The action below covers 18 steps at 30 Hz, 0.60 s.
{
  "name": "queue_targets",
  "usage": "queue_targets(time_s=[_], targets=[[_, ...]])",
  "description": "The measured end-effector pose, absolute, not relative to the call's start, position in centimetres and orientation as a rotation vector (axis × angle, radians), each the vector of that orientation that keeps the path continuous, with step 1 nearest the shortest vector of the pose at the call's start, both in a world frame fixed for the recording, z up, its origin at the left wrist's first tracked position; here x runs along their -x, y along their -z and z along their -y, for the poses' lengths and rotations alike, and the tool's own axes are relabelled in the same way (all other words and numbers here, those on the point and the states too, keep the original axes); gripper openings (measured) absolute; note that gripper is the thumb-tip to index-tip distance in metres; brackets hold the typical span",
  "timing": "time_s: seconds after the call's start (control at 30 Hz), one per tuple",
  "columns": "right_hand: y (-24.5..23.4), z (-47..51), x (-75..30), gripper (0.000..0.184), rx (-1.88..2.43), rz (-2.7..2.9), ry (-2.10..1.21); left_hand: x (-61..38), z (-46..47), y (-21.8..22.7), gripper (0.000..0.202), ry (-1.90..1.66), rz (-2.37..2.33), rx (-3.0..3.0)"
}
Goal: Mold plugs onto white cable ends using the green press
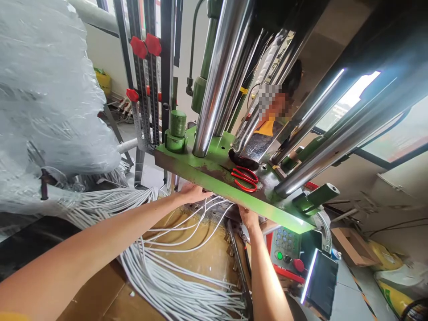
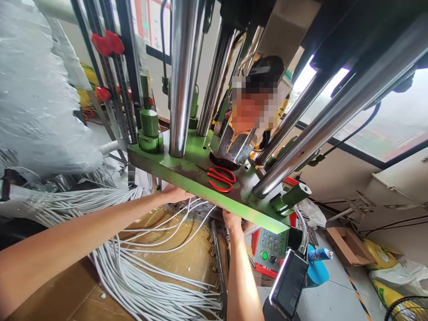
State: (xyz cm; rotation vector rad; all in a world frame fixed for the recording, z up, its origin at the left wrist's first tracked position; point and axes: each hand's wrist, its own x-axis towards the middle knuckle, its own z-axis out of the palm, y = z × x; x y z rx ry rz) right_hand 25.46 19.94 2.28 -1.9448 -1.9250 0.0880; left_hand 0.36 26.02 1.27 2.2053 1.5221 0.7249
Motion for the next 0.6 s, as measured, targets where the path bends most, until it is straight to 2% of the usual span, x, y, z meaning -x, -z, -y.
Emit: queue_targets(time_s=[0.13, 0.37, 0.6], targets=[[-1.9, -19.4, -24.9, 0.034, 2.039, 2.048, 0.011, -0.4, -26.2, -1.6, 0.028, -0.702, -1.504, -2.287], [-2.7, -16.7, -23.2, 0.053, 1.946, 2.317, 0.156, -1.3, -24.7, -1.7, 0.022, -0.609, -1.322, -2.524], [-4.1, -18.3, -21.0, 0.052, 1.945, 2.435, 0.242, 0.0, -23.4, -2.6, 0.028, -0.605, -1.398, -2.529]])
